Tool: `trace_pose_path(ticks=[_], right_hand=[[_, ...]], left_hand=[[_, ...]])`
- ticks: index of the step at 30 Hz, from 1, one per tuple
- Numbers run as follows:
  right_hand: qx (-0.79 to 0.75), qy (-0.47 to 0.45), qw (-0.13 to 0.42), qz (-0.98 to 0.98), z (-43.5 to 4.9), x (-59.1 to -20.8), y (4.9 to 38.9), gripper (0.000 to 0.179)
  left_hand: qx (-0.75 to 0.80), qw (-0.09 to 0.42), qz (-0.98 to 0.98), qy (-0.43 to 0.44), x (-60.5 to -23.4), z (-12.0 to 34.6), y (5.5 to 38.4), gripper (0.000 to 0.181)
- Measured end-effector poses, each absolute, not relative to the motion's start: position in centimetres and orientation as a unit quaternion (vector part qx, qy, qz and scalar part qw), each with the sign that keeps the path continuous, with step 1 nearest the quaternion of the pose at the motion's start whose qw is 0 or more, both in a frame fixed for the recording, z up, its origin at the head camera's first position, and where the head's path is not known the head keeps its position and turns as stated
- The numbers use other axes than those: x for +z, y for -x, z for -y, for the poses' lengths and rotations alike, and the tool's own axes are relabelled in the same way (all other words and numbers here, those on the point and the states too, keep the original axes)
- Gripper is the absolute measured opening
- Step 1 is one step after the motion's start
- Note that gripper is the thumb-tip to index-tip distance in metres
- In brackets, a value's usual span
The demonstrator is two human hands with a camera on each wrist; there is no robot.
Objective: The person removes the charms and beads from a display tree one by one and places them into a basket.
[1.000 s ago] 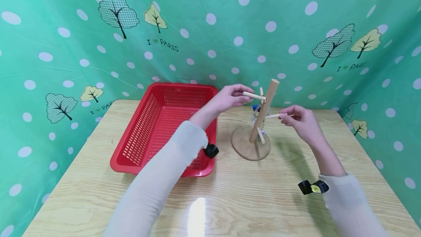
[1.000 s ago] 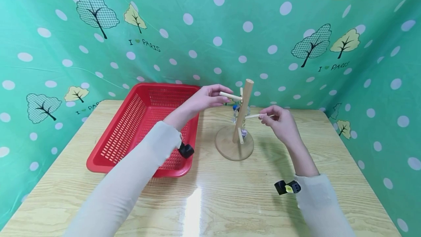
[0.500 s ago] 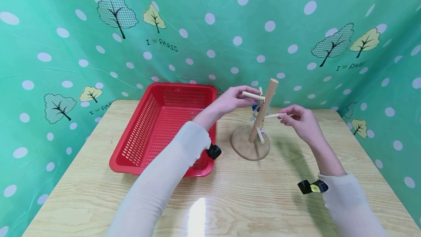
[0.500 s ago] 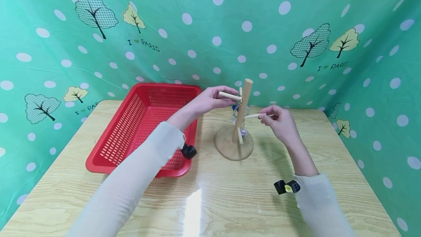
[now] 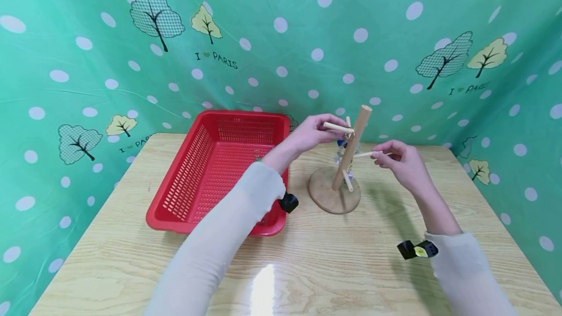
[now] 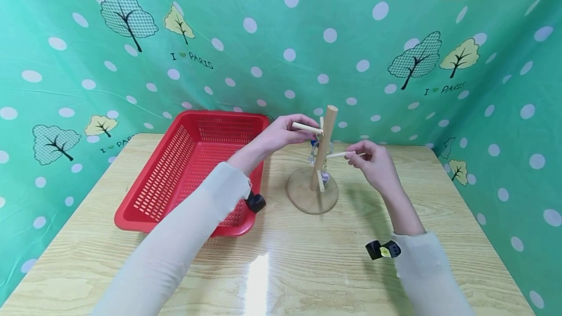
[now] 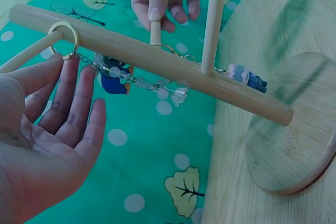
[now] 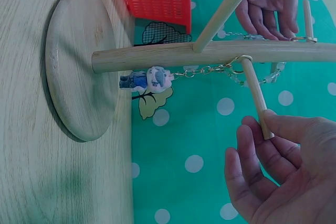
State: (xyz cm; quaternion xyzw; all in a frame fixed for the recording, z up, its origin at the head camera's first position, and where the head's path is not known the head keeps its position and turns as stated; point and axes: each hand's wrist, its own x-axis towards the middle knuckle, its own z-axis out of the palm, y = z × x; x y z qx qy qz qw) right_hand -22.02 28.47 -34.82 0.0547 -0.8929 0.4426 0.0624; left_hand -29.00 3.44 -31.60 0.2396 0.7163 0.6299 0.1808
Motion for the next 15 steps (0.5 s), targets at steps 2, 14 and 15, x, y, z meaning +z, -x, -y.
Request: trace_pose_path(ticks=[2, 14, 15], right_hand=[[0.442, -0.054, 0.061, 0.893, -28.44, -34.81, 21.98, 0.028], [0.443, -0.06, 0.066, 0.892, -28.56, -34.96, 22.1, 0.027], [0.443, -0.061, 0.067, 0.892, -28.58, -34.95, 22.12, 0.027]], left_hand=[[0.624, 0.176, -0.723, -0.238, -31.58, -3.53, 28.97, 0.029], [0.641, 0.161, -0.712, -0.236, -31.5, -3.72, 28.96, 0.024], [0.643, 0.16, -0.711, -0.236, -31.51, -3.7, 29.0, 0.024]])
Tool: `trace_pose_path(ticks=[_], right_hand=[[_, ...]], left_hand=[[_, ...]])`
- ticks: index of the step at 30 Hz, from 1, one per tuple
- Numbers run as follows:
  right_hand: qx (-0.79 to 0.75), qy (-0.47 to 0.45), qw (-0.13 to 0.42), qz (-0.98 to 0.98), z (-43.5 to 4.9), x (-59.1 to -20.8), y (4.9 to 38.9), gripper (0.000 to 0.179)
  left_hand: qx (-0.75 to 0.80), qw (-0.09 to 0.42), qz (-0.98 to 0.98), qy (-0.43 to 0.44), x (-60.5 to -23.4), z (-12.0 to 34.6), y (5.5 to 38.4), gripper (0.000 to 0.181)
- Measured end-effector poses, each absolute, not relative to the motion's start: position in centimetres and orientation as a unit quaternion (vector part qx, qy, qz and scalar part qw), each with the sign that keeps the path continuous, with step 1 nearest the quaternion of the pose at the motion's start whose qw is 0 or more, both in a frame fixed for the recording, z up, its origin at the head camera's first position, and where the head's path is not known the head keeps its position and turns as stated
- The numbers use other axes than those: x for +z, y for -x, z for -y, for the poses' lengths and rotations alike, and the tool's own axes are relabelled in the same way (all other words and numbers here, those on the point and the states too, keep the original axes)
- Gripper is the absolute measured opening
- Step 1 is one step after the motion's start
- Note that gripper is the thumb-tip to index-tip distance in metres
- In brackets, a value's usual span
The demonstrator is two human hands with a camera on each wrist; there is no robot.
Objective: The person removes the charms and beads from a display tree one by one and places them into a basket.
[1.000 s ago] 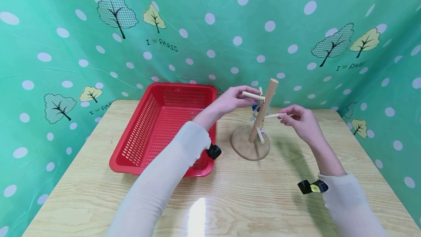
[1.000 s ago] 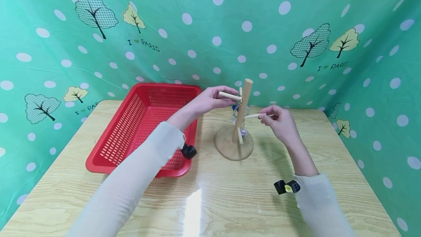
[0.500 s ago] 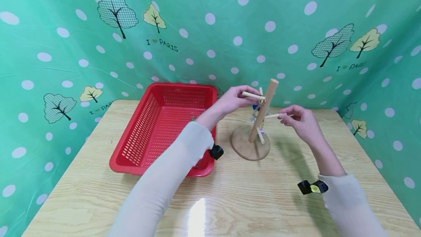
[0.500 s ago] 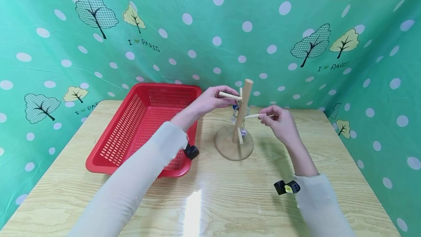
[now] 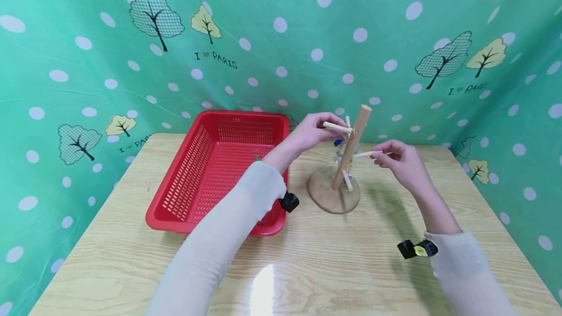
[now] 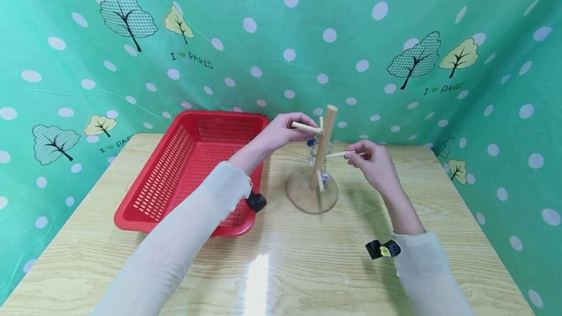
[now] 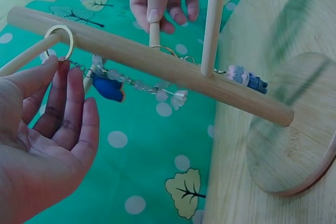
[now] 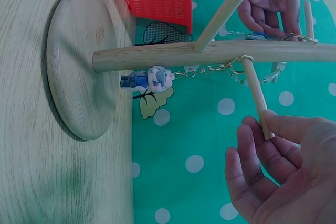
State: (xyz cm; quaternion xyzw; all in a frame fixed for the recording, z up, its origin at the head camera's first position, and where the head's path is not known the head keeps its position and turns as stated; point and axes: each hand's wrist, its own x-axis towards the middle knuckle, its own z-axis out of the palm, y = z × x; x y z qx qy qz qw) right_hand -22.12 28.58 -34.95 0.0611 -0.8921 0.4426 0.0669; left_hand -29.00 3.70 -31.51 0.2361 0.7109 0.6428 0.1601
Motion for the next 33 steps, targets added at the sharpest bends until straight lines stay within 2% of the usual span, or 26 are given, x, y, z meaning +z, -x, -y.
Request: trace_pose_path(ticks=[16, 33], right_hand=[[0.444, -0.06, 0.056, 0.892, -28.6, -34.9, 22.2, 0.028], [0.443, -0.065, 0.058, 0.892, -28.6, -34.8, 22.0, 0.03]], left_hand=[[0.634, 0.136, -0.724, -0.236, -31.1, -2.3, 29.0, 0.022], [0.633, 0.134, -0.723, -0.243, -30.9, -1.4, 28.8, 0.022]])
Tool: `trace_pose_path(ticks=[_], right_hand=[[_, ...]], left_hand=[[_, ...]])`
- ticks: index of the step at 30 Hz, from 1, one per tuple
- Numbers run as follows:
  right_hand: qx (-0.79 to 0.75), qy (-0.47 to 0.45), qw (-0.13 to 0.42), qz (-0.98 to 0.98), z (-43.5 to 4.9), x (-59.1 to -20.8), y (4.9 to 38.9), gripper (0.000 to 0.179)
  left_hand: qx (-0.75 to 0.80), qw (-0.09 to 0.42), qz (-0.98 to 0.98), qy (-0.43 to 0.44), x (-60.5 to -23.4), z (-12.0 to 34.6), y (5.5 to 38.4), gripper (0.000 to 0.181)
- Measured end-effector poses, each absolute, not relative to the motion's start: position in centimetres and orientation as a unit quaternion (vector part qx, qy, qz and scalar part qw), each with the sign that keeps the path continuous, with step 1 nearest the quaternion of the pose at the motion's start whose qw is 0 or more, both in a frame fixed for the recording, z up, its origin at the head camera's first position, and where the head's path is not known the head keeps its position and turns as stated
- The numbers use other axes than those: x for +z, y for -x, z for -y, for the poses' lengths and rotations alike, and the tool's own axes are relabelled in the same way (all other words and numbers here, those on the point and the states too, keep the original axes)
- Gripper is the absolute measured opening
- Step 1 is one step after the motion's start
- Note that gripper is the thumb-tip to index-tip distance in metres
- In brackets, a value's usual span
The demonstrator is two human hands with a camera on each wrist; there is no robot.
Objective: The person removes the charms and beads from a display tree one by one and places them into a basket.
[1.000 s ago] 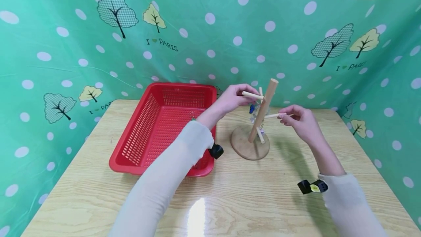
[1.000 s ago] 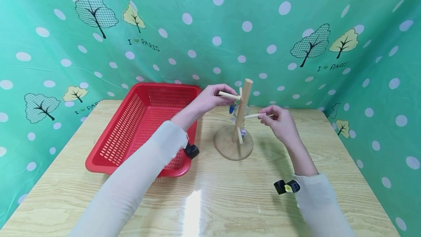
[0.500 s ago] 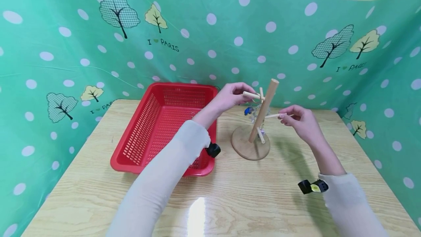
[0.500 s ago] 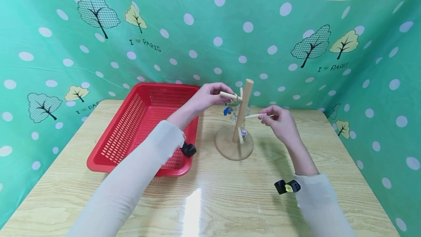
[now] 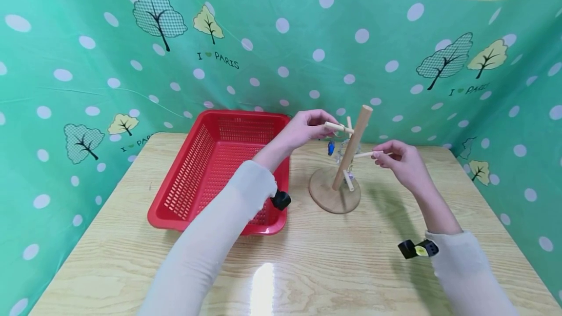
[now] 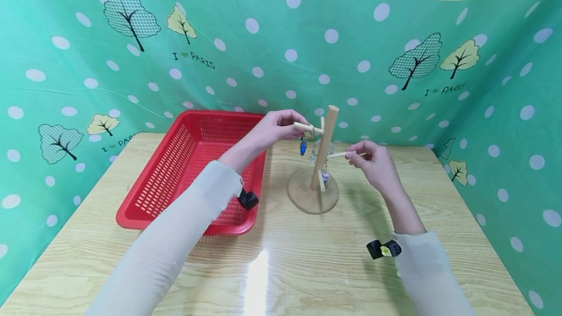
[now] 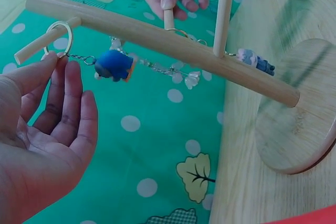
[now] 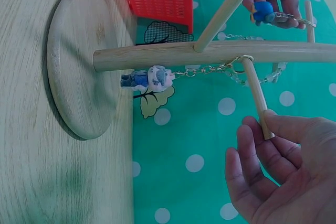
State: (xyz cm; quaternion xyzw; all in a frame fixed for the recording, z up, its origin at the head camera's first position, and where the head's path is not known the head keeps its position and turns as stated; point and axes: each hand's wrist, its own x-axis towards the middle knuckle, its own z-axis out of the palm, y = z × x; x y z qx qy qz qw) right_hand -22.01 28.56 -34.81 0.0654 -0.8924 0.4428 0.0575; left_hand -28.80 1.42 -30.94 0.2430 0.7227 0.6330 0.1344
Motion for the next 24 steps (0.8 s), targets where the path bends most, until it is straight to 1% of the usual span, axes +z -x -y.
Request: trace_pose_path(ticks=[7, 24], right_hand=[[0.441, -0.062, 0.057, 0.894, -28.6, -34.9, 22.1, 0.029], [0.437, -0.067, 0.067, 0.894, -28.7, -35.1, 22.2, 0.027]], left_hand=[[0.638, 0.14, -0.72, -0.236, -30.7, -0.8, 28.6, 0.022], [0.645, 0.126, -0.719, -0.227, -30.1, 0.3, 28.6, 0.021]])
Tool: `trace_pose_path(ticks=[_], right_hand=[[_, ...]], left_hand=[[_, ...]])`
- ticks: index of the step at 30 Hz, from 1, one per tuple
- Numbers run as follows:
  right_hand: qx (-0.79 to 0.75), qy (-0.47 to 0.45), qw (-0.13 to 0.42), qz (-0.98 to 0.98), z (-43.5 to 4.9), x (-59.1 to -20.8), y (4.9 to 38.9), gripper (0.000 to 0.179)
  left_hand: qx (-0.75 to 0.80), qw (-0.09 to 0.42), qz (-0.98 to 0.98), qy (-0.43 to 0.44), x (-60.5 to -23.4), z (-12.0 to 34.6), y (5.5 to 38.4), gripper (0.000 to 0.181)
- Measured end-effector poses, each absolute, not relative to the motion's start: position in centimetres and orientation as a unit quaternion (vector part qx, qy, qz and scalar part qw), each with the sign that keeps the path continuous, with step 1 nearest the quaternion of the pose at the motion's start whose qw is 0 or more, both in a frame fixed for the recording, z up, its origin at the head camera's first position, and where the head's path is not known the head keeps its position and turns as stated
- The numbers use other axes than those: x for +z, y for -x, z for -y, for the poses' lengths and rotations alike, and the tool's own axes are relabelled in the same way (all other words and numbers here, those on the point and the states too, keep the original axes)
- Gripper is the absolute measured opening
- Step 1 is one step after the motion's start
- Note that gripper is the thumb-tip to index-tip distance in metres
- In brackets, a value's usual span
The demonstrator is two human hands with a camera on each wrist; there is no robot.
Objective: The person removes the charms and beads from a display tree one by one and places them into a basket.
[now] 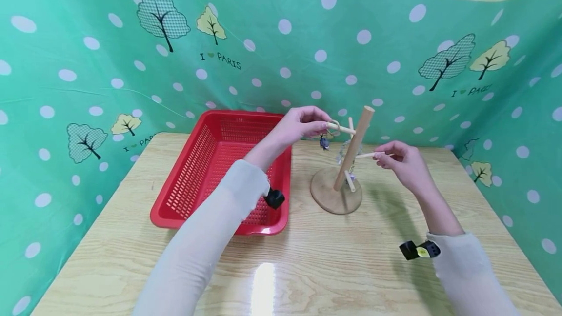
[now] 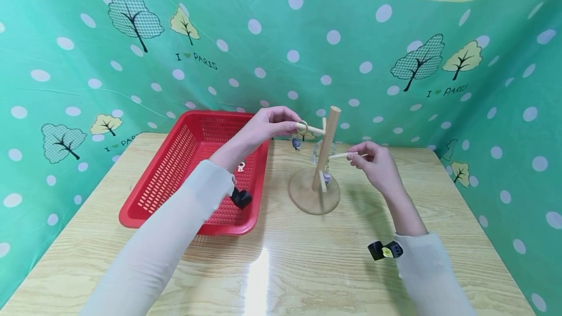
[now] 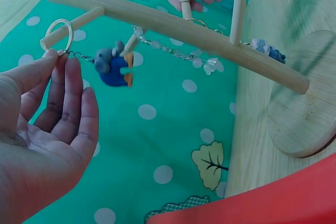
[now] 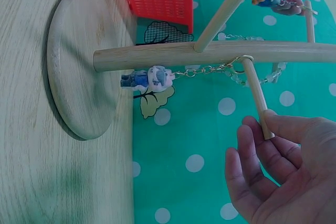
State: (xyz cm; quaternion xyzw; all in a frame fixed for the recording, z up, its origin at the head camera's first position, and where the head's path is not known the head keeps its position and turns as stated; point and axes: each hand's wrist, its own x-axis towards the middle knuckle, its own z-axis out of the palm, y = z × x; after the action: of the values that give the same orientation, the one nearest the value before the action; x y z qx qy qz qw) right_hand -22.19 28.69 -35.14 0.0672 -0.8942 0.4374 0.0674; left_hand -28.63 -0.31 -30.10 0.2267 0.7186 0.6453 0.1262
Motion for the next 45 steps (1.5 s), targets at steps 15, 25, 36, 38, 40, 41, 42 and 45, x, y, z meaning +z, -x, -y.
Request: trace_pose_path(ticks=[15, 25, 36, 38, 40, 41, 42, 45], right_hand=[[0.444, -0.071, 0.065, 0.891, -28.5, -34.8, 21.9, 0.028], [0.442, -0.068, 0.068, 0.892, -28.6, -35.1, 22.1, 0.028], [0.45, -0.064, 0.068, 0.888, -28.7, -35.1, 22.1, 0.028], [0.449, -0.064, 0.067, 0.889, -28.7, -35.2, 22.1, 0.028], [0.446, -0.064, 0.068, 0.89, -28.7, -35.2, 22.2, 0.028], [0.446, -0.064, 0.068, 0.89, -28.7, -35.2, 22.2, 0.028], [0.444, -0.065, 0.069, 0.891, -28.7, -35.2, 22.2, 0.028], [0.444, -0.064, 0.07, 0.891, -28.6, -35.2, 22.2, 0.027]], left_hand=[[0.634, 0.111, -0.735, -0.213, -29.6, 1.7, 28.5, 0.026], [0.676, 0.125, -0.698, -0.201, -29.6, 3.3, 28.6, 0.023], [0.677, 0.1, -0.71, -0.166, -30.4, 5.7, 29.6, 0.026], [0.678, 0.098, -0.71, -0.16, -30.6, 6.2, 29.9, 0.029], [0.678, 0.097, -0.713, -0.149, -30.8, 6.8, 30.1, 0.029], [0.677, 0.095, -0.716, -0.143, -31.0, 7.1, 30.1, 0.03], [0.677, 0.095, -0.716, -0.137, -31.1, 7.4, 30.2, 0.031], [0.673, 0.09, -0.724, -0.119, -31.5, 8.3, 30.4, 0.028]])
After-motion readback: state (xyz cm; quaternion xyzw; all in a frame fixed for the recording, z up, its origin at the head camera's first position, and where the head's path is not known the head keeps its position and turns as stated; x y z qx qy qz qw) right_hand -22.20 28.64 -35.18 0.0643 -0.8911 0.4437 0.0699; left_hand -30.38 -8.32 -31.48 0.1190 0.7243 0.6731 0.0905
